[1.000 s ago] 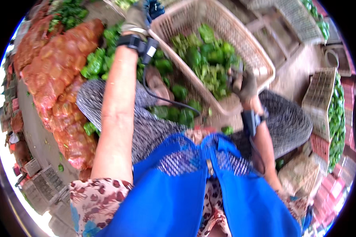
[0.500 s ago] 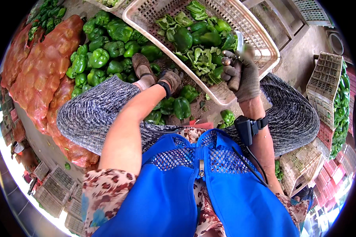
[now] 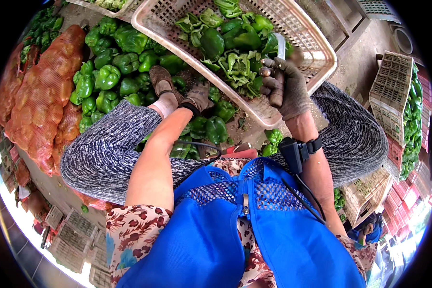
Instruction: The person cuts green bell peppers with a knife, removing the stems and seeds and placing the pieces into a plastic crate.
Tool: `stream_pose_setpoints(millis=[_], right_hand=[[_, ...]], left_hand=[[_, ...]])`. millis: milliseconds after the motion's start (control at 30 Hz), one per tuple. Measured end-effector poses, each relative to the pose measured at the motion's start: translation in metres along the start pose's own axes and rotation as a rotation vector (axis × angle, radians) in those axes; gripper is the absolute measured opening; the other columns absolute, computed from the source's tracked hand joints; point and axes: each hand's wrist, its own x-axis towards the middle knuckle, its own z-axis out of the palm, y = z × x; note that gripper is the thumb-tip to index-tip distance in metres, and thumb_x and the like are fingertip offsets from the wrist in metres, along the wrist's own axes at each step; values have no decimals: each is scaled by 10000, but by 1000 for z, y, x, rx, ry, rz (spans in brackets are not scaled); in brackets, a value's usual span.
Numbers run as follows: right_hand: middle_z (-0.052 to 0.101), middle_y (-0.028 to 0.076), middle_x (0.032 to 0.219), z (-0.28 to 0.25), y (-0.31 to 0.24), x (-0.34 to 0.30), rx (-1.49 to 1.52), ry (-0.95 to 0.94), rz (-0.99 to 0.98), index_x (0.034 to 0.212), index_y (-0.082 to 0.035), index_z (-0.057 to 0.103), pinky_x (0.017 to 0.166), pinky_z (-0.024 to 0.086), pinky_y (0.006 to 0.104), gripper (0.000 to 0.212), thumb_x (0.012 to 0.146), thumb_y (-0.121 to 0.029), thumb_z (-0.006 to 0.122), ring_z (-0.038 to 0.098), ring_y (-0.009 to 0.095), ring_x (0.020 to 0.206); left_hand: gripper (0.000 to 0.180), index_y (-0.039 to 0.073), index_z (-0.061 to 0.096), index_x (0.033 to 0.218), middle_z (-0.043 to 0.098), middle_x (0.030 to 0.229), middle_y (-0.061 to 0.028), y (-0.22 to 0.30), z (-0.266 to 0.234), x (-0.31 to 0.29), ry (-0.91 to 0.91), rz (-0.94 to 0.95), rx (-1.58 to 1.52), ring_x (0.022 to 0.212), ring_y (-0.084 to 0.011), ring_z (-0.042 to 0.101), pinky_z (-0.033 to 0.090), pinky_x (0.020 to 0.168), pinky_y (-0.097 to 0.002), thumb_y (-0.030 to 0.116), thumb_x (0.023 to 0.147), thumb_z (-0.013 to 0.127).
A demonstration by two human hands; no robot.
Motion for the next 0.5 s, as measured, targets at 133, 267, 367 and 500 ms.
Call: stream_pose_setpoints(millis=[133, 267, 367, 500], right_hand=[[544, 21, 718, 10, 6, 0, -167, -5, 20, 923, -93, 538, 475, 402, 285, 213, 893, -304, 542, 443, 100, 492], [539, 18, 664, 16, 17, -2, -336, 159, 104, 852, -111, 511, 380, 342, 262, 176, 859, -274, 579, 409, 102, 422], [549, 57, 647, 30, 32, -7, -736, 132, -27, 947, -40, 547, 323, 337, 270, 240, 853, -252, 608, 442, 123, 374], [557, 65, 656, 44, 40, -25, -1042, 14, 29, 1003, -41, 592, 280, 320, 283, 365, 885, -386, 587, 451, 138, 335]], left_hand=[[974, -31, 345, 1384, 467, 1312, -257, -10, 45, 7, 170, 75, -14, 967, -364, 605, 522, 808, -456, 527, 689, 740], [815, -31, 473, 1246, 610, 1097, -266, 2, -77, -98, 73, 171, -326, 1061, -382, 596, 481, 916, -432, 409, 651, 817], [872, -18, 469, 1259, 608, 1142, -268, -16, -106, -145, 45, 256, -582, 1120, -364, 581, 463, 936, -415, 352, 576, 866], [814, 32, 505, 1219, 634, 1086, -174, -44, -125, -181, 396, 333, -610, 1046, -266, 603, 478, 903, -396, 285, 547, 889]])
